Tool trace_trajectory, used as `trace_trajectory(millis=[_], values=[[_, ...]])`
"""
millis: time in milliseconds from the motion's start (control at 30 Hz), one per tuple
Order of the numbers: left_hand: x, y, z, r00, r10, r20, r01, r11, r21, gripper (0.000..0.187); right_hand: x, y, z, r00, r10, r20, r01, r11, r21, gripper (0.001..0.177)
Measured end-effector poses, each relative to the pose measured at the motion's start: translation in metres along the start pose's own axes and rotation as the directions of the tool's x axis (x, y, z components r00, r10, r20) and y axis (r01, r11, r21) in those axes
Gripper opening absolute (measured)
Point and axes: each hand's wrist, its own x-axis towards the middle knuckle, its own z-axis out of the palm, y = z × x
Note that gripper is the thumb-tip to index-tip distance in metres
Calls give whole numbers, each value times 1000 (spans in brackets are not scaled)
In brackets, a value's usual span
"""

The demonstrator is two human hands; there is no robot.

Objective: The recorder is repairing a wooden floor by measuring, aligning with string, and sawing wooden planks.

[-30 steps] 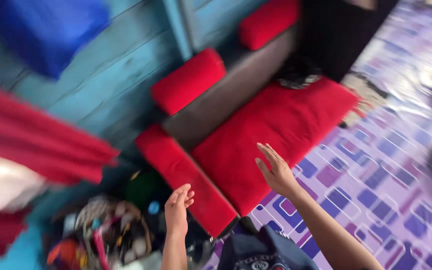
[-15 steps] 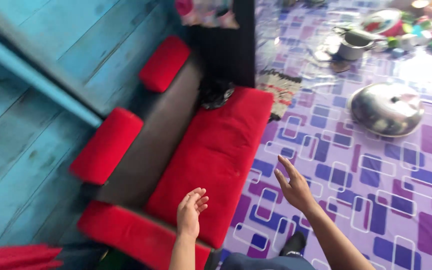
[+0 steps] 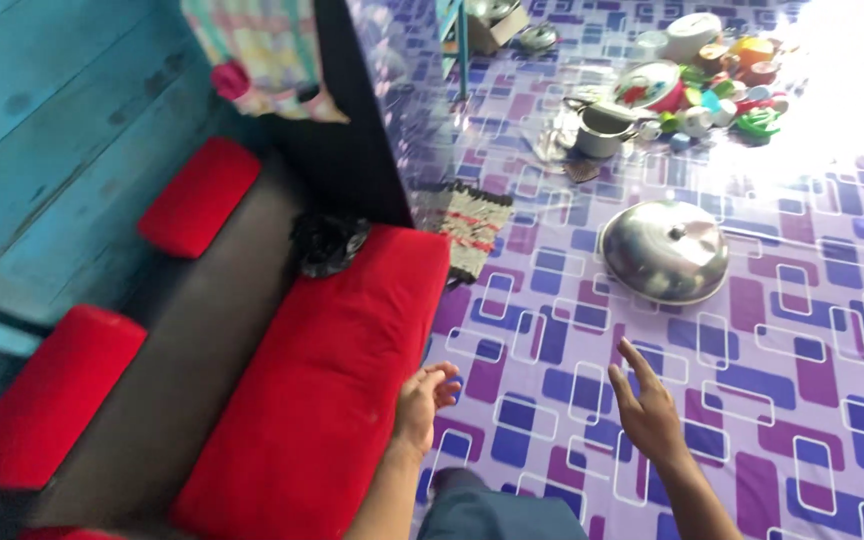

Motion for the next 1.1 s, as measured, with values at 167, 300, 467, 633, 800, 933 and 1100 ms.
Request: trace_trajectory(millis=[167,300,467,633,800,933,1100], values=[[65,-24,69,993,-81,90,74,994,75,26,46,58,-35,991,98,-94,-96,995,32,61],[128,-25,140,987,-118,110,106,989,107,26,100,97,-70,965,230,-123,-228,973,31,63],[220,-26,243,970,-164,178,142,981,131,27,184,134,-120,939,280,-201,-278,960,36,63],[308,-15,364,943,-176,282,127,975,184,28,266,158,-176,902,299,-312,-302,953,40,63],[376,-36,488,892,-252,374,162,953,255,31,314,193,-237,843,236,-483,-284,959,-28,61],[414,-52,596,850,-290,439,137,928,347,32,344,245,-292,801,65,-596,-217,958,-188,62],[455,-106,725,766,-301,568,14,892,452,33,370,318,-375,743,17,-669,-292,908,-301,63]])
